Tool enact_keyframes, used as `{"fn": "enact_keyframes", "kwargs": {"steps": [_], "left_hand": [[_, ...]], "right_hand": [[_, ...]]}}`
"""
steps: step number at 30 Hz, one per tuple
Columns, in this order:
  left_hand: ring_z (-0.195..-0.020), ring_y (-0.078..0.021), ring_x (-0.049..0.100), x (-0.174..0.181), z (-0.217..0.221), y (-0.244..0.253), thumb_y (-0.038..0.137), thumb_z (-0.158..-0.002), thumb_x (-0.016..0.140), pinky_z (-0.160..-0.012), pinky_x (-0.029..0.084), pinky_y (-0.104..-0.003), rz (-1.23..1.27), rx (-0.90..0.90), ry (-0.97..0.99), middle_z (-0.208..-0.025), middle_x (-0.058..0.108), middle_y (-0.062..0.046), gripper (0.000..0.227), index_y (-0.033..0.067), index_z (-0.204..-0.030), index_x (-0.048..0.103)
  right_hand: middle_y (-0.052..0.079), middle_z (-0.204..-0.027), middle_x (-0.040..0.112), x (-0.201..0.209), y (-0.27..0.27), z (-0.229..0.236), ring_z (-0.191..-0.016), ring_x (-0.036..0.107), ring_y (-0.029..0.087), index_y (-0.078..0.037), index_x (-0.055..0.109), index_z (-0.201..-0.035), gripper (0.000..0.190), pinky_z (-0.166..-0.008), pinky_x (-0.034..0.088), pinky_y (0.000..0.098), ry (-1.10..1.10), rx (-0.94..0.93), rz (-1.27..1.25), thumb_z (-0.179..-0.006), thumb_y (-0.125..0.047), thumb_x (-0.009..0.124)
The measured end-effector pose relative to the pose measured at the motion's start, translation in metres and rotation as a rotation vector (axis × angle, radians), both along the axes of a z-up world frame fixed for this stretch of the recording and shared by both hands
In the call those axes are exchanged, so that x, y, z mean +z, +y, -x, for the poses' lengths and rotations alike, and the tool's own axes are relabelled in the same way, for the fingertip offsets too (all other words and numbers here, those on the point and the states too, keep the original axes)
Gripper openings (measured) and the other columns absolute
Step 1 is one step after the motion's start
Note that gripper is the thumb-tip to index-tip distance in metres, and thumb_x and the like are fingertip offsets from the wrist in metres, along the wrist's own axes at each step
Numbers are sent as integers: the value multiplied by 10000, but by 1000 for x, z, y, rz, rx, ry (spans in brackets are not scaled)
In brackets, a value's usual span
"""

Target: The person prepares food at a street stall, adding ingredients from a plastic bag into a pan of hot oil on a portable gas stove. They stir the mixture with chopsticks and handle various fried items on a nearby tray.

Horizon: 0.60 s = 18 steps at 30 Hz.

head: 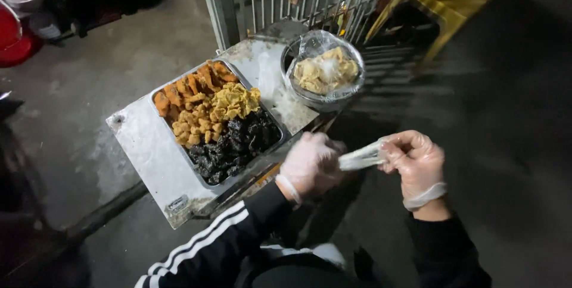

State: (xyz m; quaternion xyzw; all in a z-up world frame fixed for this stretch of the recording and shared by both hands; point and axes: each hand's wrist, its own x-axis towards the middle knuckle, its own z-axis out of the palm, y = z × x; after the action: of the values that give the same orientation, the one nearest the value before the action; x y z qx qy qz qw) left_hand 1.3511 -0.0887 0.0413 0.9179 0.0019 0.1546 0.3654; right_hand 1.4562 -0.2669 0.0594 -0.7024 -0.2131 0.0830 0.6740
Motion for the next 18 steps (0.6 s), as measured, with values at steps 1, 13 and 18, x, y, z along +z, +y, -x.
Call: {"fn": "enact_keyframes", "kwargs": {"steps": [1, 13, 18], "left_hand": [[-655, -285, 590, 7, -7, 11, 419, -568, 723, -497, 514, -373, -275, 122, -45, -738, 562, -56, 227, 214, -609, 635], [-700, -136, 599, -90, -193, 78, 98, -720, 723, -628, 484, -233, 939, 615, -100, -640, 581, 13, 143, 117, -811, 615], [-785, -74, 595, 69, -211, 45, 33, -801, 689, -733, 489, -205, 1053, 163, -472, -858, 652, -23, 108, 97, -790, 601]], "right_hand": [[76, -661, 607, -5, 5, -14, -484, 577, 122, -75, 578, -814, 140, -381, 495, 197, 77, -46, -12, -775, -31, 706], [21, -671, 589, -82, 98, -134, -449, 561, 157, -127, 605, -859, 126, -408, 537, 307, 531, 27, -330, -778, -54, 670], [83, -773, 491, -55, 81, -161, -682, 499, 199, -80, 514, -870, 125, -656, 419, 286, 1187, 546, -721, -906, -161, 426]]}}
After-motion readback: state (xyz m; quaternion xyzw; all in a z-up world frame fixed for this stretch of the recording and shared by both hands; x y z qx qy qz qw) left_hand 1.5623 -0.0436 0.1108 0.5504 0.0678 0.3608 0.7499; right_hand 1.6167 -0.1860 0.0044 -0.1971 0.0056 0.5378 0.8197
